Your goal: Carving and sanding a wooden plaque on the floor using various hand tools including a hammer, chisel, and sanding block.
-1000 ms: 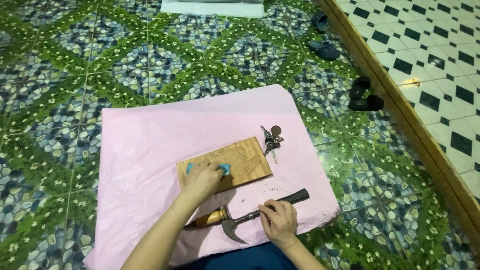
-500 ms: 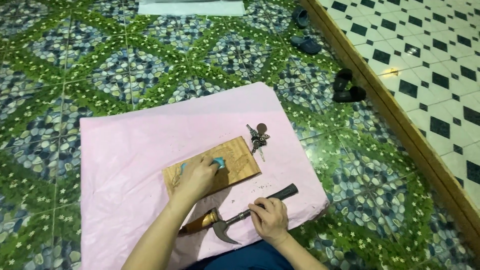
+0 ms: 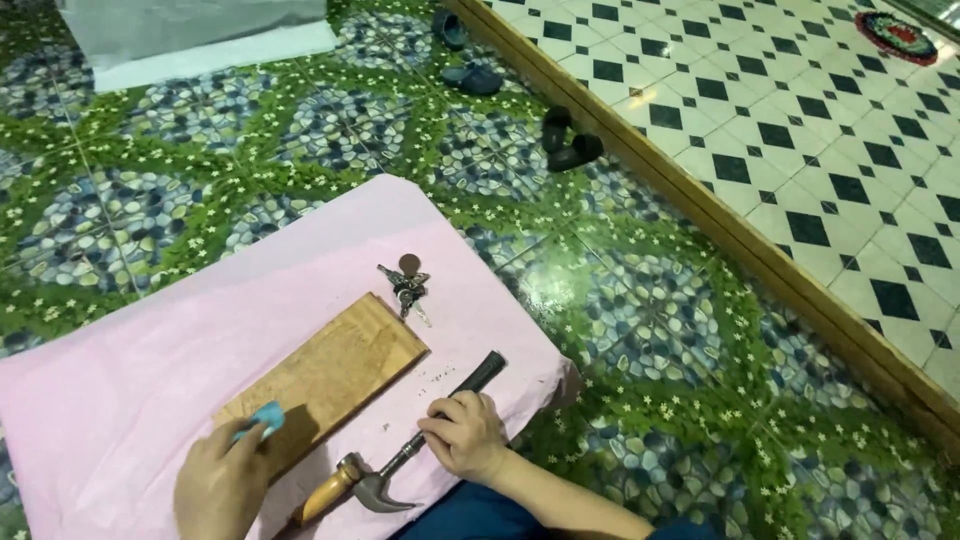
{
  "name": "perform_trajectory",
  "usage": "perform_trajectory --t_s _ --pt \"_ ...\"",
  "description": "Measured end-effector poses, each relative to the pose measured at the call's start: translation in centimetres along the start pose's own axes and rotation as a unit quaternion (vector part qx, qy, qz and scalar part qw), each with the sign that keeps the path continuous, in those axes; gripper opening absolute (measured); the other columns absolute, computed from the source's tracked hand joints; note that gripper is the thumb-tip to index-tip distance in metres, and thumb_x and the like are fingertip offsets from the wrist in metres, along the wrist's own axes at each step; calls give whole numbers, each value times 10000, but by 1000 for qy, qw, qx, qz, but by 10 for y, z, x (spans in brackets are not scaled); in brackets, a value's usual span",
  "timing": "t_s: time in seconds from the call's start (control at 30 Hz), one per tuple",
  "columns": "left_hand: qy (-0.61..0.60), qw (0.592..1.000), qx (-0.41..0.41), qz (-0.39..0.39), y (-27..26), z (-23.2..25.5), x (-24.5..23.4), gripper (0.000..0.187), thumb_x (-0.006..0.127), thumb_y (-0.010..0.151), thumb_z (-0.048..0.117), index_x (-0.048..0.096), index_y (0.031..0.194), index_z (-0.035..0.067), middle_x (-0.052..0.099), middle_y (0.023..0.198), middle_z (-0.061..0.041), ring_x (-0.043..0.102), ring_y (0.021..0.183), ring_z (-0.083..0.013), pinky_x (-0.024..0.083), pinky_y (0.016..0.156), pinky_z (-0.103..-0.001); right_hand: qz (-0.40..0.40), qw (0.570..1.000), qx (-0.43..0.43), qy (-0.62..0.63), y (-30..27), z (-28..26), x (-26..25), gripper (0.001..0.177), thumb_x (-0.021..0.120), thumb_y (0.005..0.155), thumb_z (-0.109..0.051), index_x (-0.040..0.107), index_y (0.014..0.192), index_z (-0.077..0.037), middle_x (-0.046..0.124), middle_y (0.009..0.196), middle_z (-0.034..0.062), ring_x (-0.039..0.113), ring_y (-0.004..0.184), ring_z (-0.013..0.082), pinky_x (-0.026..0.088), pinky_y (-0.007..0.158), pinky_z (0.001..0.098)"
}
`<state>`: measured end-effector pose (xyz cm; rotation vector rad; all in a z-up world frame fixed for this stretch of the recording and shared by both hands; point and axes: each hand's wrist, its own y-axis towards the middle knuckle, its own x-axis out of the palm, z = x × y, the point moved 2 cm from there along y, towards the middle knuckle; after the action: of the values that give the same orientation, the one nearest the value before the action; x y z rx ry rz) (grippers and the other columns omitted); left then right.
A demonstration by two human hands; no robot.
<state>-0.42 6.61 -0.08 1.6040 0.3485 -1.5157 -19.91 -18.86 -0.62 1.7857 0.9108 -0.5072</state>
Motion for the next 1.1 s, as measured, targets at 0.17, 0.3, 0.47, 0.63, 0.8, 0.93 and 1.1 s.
perform_trajectory --t_s 0.17,0.3,0.47,0.63,0.8,0.93,1.1 --pt "63 990 -108 71 -78 -30 11 271 778 798 91 806 1032 225 717 1127 34 643 855 -223 565 816 -329 -29 999 8 36 -12 5 7 156 729 768 -150 774 917 -149 685 1038 2 547 929 228 394 877 387" --pt "75 977 -167 112 -104 -49 -4 352 697 746 21 798 1053 160 687 1131 -57 612 907 -281 522 834 -375 -82 995 -38 -33 -6 2 19 292 718 707 -185 767 995 -202 664 1155 -8 566 1031 236 369 891 442" --pt "23 978 -198 66 -118 -53 0 358 754 680 175 784 1036 161 676 1096 -66 629 955 -293 508 876 -408 -167 976 -134 35 -2 -7 33 399 663 700 -55 717 1081 -161 644 1122 15 604 997 226 395 916 444" --pt "8 980 -195 45 -110 -51 -7 330 762 696 186 777 1025 188 674 1098 -28 600 962 -290 475 863 -419 -219 966 -118 71 -8 6 49 347 752 750 -181 750 1097 -173 641 1010 10 598 968 219 411 895 400" --pt "-63 977 -163 118 -102 -17 -10 263 771 714 184 754 976 192 665 1191 -92 603 1077 -284 461 964 -487 -240 962 -123 41 -3 4 53 352 793 740 -263 734 1082 -201 623 1005 -7 574 964 221 408 875 388" --pt "-163 980 -109 30 -97 42 0 481 822 700 404 742 1129 201 599 1284 -92 532 1150 -287 407 968 -473 -232 956 -175 40 6 -7 43 286 777 738 -251 694 1002 -182 625 993 -11 569 933 207 393 848 382" --pt "-169 980 -107 -8 -94 45 -1 340 786 732 254 713 1055 180 615 1004 5 556 938 -216 393 868 -388 -321 939 -107 59 8 -4 21 200 743 797 -259 702 974 -176 651 942 -1 622 835 234 478 774 364"
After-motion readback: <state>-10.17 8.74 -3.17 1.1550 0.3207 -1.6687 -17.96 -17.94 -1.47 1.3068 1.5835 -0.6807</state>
